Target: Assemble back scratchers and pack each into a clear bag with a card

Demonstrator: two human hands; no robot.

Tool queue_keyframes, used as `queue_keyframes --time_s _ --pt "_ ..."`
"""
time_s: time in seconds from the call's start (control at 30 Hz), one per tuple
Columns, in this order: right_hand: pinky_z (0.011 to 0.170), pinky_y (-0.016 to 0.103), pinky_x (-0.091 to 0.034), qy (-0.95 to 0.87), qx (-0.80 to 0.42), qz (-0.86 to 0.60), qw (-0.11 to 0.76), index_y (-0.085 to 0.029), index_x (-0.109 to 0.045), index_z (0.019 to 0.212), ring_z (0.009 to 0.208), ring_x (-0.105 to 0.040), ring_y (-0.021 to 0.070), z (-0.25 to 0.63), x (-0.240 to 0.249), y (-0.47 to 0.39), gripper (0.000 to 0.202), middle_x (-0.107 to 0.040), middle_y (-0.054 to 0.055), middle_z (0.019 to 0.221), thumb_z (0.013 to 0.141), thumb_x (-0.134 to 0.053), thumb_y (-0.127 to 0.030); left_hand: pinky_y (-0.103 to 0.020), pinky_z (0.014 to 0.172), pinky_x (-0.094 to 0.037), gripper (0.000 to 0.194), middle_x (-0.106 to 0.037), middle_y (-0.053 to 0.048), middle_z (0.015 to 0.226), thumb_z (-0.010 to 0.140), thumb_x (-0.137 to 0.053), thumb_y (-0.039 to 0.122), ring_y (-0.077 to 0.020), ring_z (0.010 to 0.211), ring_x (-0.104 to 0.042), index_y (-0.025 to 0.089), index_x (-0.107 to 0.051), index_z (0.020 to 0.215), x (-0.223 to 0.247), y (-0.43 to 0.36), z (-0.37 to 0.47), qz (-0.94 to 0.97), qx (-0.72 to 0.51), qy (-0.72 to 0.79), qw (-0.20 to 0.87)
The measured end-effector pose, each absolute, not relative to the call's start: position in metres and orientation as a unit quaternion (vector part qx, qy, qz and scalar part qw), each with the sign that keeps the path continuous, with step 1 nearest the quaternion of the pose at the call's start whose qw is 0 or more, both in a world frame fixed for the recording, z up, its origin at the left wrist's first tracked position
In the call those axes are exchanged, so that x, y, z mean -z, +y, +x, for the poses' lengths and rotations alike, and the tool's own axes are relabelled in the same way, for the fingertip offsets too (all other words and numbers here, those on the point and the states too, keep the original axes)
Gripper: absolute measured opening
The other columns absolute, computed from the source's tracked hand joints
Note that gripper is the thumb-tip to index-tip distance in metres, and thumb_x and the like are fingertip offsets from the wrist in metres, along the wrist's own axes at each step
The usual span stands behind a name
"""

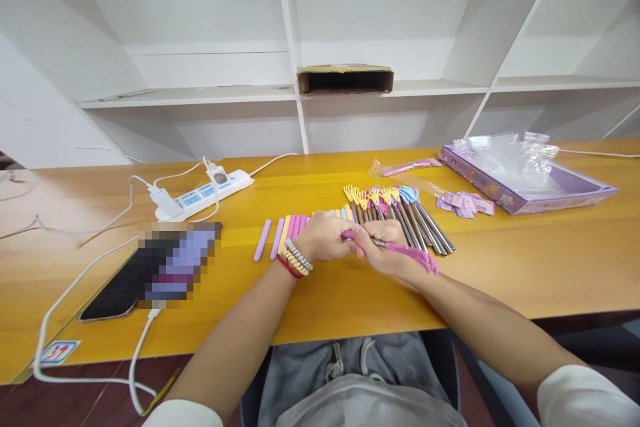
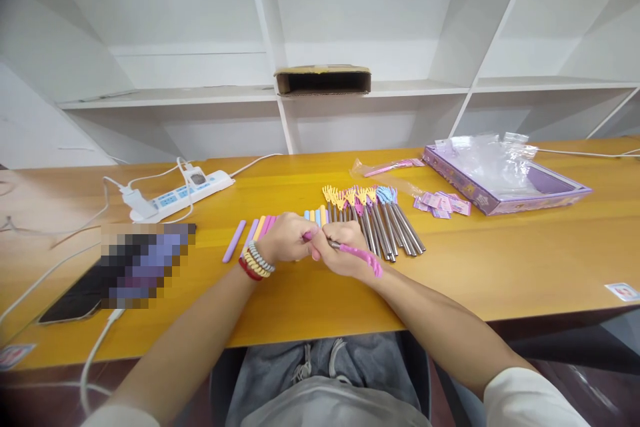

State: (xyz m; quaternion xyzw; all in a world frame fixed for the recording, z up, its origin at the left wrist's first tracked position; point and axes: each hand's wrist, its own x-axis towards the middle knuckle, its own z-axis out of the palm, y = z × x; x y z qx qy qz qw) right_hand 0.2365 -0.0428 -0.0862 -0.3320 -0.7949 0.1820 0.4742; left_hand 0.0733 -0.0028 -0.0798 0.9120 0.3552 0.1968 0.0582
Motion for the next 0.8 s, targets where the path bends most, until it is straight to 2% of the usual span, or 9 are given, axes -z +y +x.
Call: queue_keyframes --time_s 0.13,0.23,0.33,0.4,0.47,0.6,0.8 --pt "0.046 0.022 -0.03 -0.807 -0.099 -0.29 0.504 -0.016 -0.05 0.047 0.04 -0.041 0.0049 0.237 0.09 -0.041 0.04 -0.052 -0.002 0.044 0.087 -0.049 -0.019 -0.024 0.048 -0.027 0.05 -0.049 0.0 0.045 0.075 -0.047 0.061 -0.0106 0.044 -0.042 0.018 -0.047 0.048 0.081 0.002 0.073 0.915 -0.196 0.346 0.066" --pt "0.044 0.024 -0.026 -0.819 -0.048 -0.273 0.503 -0.018 -0.04 0.047 0.038 -0.034 0.0053 0.241 0.095 -0.038 0.041 -0.044 -0.003 0.042 0.087 -0.048 -0.019 -0.024 0.048 -0.026 0.055 -0.046 0.001 0.043 0.074 -0.046 0.064 -0.0094 0.042 -0.038 0.018 -0.042 0.046 0.082 0.005 0.071 0.922 -0.194 0.328 0.067" --pt "0.043 0.027 -0.019 -0.836 -0.01 -0.252 0.488 -0.019 -0.029 0.048 0.038 -0.024 0.0061 0.247 0.093 -0.038 0.043 -0.031 -0.005 0.041 0.086 -0.048 -0.019 -0.023 0.048 -0.026 0.056 -0.045 0.001 0.041 0.073 -0.047 0.065 -0.0083 0.041 -0.036 0.017 -0.042 0.045 0.08 0.007 0.061 0.923 -0.186 0.327 0.081" --pt "0.044 0.028 -0.018 -0.841 0.0 -0.233 0.488 -0.019 -0.026 0.049 0.04 -0.022 0.0067 0.251 0.088 -0.039 0.042 -0.028 -0.005 0.043 0.084 -0.049 -0.018 -0.022 0.048 -0.027 0.054 -0.048 0.002 0.041 0.072 -0.051 0.064 -0.0078 0.041 -0.039 0.017 -0.047 0.045 0.078 0.008 0.048 0.911 -0.178 0.357 0.102" --pt "0.045 0.028 -0.019 -0.846 -0.01 -0.22 0.486 -0.019 -0.026 0.05 0.041 -0.022 0.0071 0.254 0.084 -0.04 0.041 -0.028 -0.005 0.044 0.083 -0.05 -0.017 -0.021 0.049 -0.03 0.051 -0.053 0.002 0.043 0.073 -0.053 0.062 -0.0078 0.042 -0.045 0.017 -0.054 0.05 0.078 0.009 0.034 0.891 -0.17 0.402 0.127" --pt "0.045 0.027 -0.018 -0.837 -0.061 -0.226 0.494 -0.019 -0.024 0.049 0.041 -0.022 0.0071 0.257 0.087 -0.034 0.042 -0.025 -0.004 0.044 0.084 -0.048 -0.02 -0.021 0.049 -0.03 0.05 -0.054 0.002 0.045 0.071 -0.055 0.062 -0.0084 0.043 -0.045 0.017 -0.053 0.05 0.081 0.012 0.023 0.878 -0.172 0.437 0.089" --pt "0.045 0.025 -0.02 -0.718 -0.221 -0.319 0.578 -0.018 -0.024 0.049 0.043 -0.024 0.0065 0.263 0.099 -0.015 0.049 -0.024 -0.004 0.045 0.086 -0.051 -0.038 -0.023 0.051 -0.029 0.045 -0.053 0.001 0.053 0.074 -0.052 0.061 -0.0114 0.049 -0.047 0.018 -0.051 0.062 0.083 0.011 0.041 0.866 -0.2 0.458 0.021"
